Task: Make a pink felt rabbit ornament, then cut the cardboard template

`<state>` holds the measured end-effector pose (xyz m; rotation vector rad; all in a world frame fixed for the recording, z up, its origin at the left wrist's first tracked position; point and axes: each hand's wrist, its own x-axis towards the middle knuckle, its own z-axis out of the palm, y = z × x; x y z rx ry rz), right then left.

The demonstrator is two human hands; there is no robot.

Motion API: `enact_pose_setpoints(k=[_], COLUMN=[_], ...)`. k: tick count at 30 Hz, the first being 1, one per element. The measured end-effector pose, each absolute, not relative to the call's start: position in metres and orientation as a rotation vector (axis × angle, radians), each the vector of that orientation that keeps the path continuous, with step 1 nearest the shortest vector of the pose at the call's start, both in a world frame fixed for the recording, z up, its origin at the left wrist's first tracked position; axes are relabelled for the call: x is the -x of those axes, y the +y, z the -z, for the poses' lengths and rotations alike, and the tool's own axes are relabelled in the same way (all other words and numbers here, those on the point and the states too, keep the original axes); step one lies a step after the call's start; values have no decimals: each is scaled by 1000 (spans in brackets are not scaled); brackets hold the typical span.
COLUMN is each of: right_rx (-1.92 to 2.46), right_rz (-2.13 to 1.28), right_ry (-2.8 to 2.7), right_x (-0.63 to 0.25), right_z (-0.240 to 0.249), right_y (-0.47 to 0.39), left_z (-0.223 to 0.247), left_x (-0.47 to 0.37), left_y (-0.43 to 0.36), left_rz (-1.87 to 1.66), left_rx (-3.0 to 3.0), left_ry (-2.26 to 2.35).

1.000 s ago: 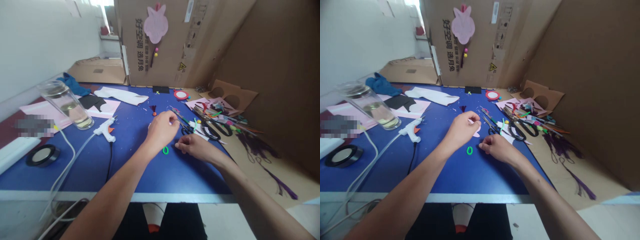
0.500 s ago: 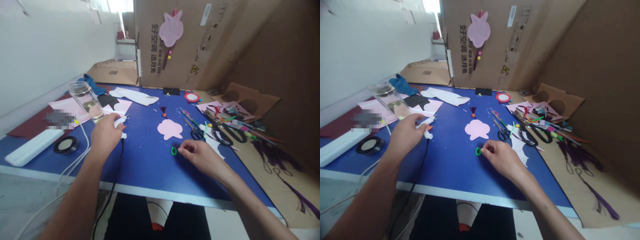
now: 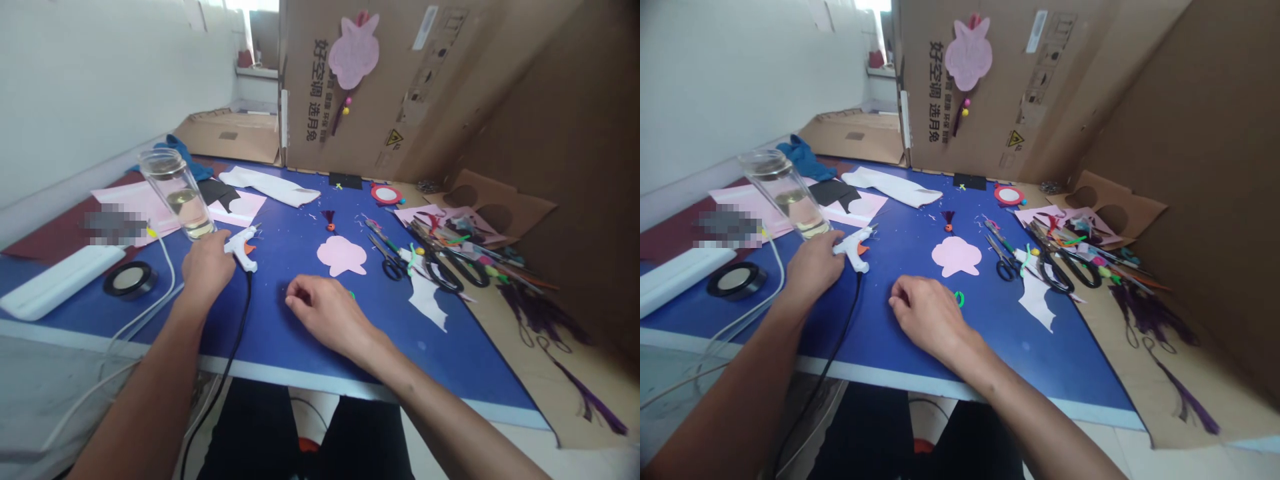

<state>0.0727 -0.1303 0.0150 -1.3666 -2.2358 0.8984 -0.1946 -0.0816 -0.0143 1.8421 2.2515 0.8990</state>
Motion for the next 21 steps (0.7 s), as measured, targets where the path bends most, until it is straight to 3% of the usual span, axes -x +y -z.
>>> enact_pose_setpoints(k=[8, 21], right_rx=[1327, 1403], right_rz=[-537, -562], right_ry=[-2234, -2316], right_x=[0, 6], right_z=[1, -15], right_y=[-88, -91], left_z=[0, -56], left_x=[171, 102], left_y=[-95, -133], left_rz=[-785, -786], left_rx=[-2042, -2330], left_ry=[2355, 2386])
